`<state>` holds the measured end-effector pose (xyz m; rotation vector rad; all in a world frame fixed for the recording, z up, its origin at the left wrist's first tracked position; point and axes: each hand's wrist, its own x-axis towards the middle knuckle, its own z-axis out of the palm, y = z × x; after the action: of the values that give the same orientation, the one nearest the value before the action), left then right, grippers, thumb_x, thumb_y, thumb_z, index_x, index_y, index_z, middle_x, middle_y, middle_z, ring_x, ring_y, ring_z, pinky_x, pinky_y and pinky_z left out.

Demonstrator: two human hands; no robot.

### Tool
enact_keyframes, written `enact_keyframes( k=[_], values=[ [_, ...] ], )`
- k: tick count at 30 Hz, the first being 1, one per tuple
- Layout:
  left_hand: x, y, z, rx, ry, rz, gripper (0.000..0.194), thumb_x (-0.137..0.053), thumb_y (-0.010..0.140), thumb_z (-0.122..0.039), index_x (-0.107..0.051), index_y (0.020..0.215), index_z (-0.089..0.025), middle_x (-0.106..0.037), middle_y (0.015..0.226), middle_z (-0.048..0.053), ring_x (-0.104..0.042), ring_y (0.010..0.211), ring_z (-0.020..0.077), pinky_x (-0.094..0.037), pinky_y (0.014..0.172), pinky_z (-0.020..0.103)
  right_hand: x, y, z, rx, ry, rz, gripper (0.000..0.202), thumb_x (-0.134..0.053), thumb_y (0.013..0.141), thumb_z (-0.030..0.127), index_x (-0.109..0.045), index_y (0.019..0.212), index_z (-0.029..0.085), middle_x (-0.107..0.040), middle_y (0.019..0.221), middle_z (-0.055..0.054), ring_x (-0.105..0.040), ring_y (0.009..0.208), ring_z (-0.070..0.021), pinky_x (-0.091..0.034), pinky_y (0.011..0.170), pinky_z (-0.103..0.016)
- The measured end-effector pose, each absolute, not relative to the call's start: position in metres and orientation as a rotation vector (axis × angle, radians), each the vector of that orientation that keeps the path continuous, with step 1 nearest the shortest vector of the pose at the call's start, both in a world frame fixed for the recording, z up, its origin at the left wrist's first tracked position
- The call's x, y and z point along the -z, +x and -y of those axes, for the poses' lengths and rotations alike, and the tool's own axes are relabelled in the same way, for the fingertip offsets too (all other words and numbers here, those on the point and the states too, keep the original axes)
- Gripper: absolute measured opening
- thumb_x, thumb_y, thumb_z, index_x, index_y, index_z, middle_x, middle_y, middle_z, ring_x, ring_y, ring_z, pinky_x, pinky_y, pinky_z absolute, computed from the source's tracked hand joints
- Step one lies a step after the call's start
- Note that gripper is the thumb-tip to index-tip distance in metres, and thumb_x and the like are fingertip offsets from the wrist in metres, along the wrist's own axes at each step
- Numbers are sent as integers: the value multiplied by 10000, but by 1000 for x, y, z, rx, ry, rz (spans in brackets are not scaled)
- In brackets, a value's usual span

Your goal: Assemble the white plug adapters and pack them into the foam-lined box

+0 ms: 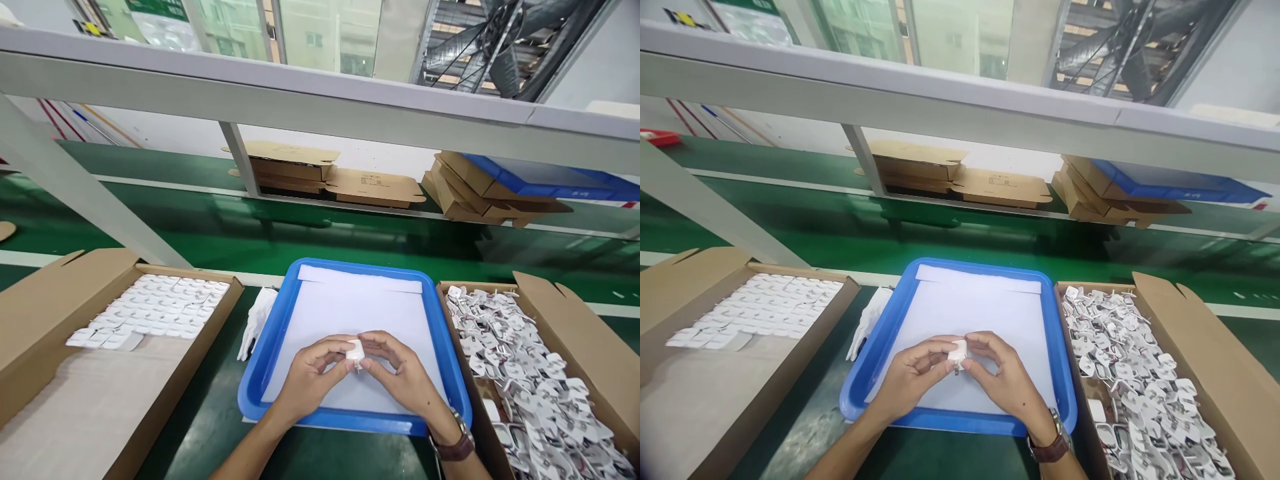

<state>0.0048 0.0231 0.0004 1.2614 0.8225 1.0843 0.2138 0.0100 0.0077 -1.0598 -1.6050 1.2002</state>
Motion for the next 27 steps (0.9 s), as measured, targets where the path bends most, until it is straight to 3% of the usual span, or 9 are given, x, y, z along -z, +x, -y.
enact_keyframes(
  k=[5, 10, 18, 27],
  values=[
    [1, 4, -22, -1080, 1430, -862, 156, -749, 904, -257, -816, 1040, -219, -783, 1169, 104, -748, 1076, 269, -644, 897, 360, -8, 215, -12, -1403, -1038, 1500, 337, -720, 953, 373, -700, 1273, 270, -763, 1192, -57, -747, 1086, -226, -623, 986, -399],
    [3, 8, -21, -1100, 1555, -904, 172, -724, 923, -225, -806, 1070, -258, -789, 1168, 71, -746, 1078, 258, -627, 929, 361, -11, 215, -12, -1344, -1049, 1526, 321, -718, 955, 364, -712, 1266, 286, -756, 1164, -45, -743, 1068, -208, -622, 968, -360],
    [6, 7, -18, -1074, 1604, -795, 313, -641, 983, -204, -716, 1279, -276, -721, 1309, 86, -699, 1195, 261, -614, 970, 367, -8, 215, -11, -1285, -1181, 1506, 377, -741, 924, 372, -688, 1271, 235, -772, 1134, -69, -728, 1049, -229, -606, 967, -413],
    [4, 8, -19, -1100, 1407, -827, 214, -703, 945, -209, -759, 1151, -208, -739, 1204, 108, -727, 1108, 249, -629, 903, 325, -3, 211, -9, -1331, -1189, 1490, 366, -727, 929, 373, -682, 1275, 262, -755, 1136, -50, -701, 1053, -218, -563, 988, -407]
  ],
)
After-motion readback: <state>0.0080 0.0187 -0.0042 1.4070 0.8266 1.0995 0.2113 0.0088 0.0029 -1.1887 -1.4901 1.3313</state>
